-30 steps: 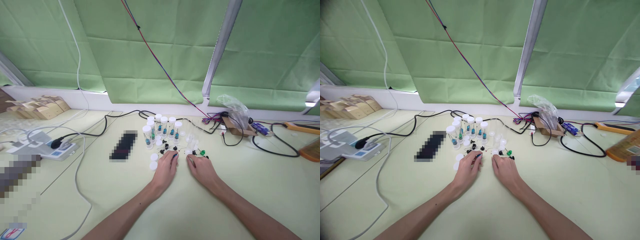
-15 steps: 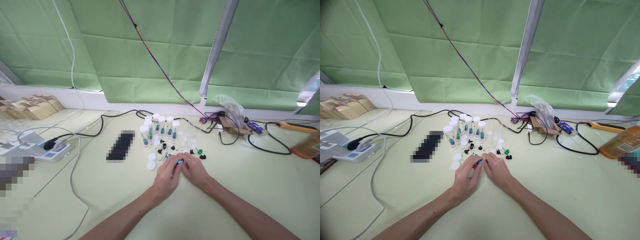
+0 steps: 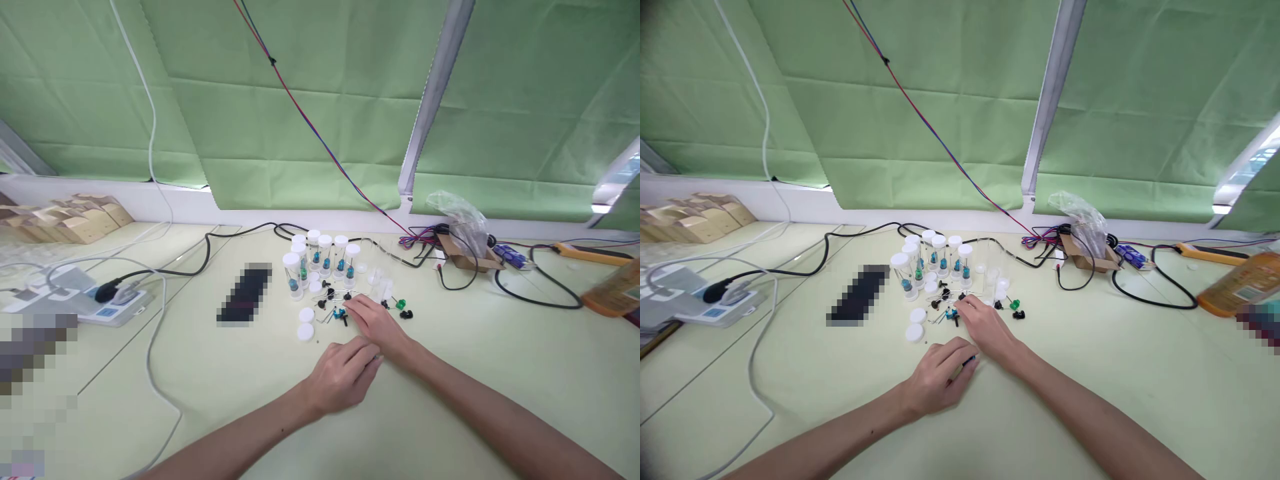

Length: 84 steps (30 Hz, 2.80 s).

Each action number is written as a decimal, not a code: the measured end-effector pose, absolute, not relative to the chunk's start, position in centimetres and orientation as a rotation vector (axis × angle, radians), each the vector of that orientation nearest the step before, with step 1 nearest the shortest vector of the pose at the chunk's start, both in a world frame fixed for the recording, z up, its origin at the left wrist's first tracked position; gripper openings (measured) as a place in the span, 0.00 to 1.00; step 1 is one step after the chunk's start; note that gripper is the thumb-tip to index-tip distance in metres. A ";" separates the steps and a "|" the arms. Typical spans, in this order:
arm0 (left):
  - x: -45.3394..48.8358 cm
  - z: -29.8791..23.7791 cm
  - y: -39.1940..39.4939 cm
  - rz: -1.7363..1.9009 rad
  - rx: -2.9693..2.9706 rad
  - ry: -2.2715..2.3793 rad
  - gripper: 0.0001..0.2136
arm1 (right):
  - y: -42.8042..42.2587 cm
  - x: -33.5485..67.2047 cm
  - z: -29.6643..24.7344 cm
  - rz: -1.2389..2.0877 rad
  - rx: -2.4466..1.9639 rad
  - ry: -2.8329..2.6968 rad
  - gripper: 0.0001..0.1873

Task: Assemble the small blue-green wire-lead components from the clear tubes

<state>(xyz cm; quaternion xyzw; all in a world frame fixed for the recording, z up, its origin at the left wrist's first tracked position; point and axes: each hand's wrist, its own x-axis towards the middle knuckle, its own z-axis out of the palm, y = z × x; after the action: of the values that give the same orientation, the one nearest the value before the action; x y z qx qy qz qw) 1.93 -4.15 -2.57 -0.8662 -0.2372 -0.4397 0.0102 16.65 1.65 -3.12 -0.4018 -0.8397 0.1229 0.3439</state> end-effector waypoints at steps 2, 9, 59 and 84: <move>2.0 -2.6 -4.1 -1.391 -2.681 -0.726 0.05 | 2.1 16.1 -2.7 0.330 -1.021 -2.189 0.14; 2.1 -3.3 -4.0 -1.281 -2.744 -0.716 0.04 | 3.7 13.7 -0.5 0.344 -1.085 -2.380 0.13; 1.9 -3.3 -4.1 -1.104 -2.919 -0.549 0.06 | 2.9 11.9 1.2 0.619 -0.816 -2.711 0.05; 1.1 -2.2 -3.4 -1.912 -2.706 -1.185 0.04 | 1.5 15.3 -0.4 0.594 -0.892 -2.053 0.08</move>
<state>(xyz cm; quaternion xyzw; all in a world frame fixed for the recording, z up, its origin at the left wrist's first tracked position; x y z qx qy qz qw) 1.13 -3.40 -2.22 -0.7553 -0.3309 -0.5337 -0.1876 15.34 1.48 -0.37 -0.3528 -0.8121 0.2348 0.4011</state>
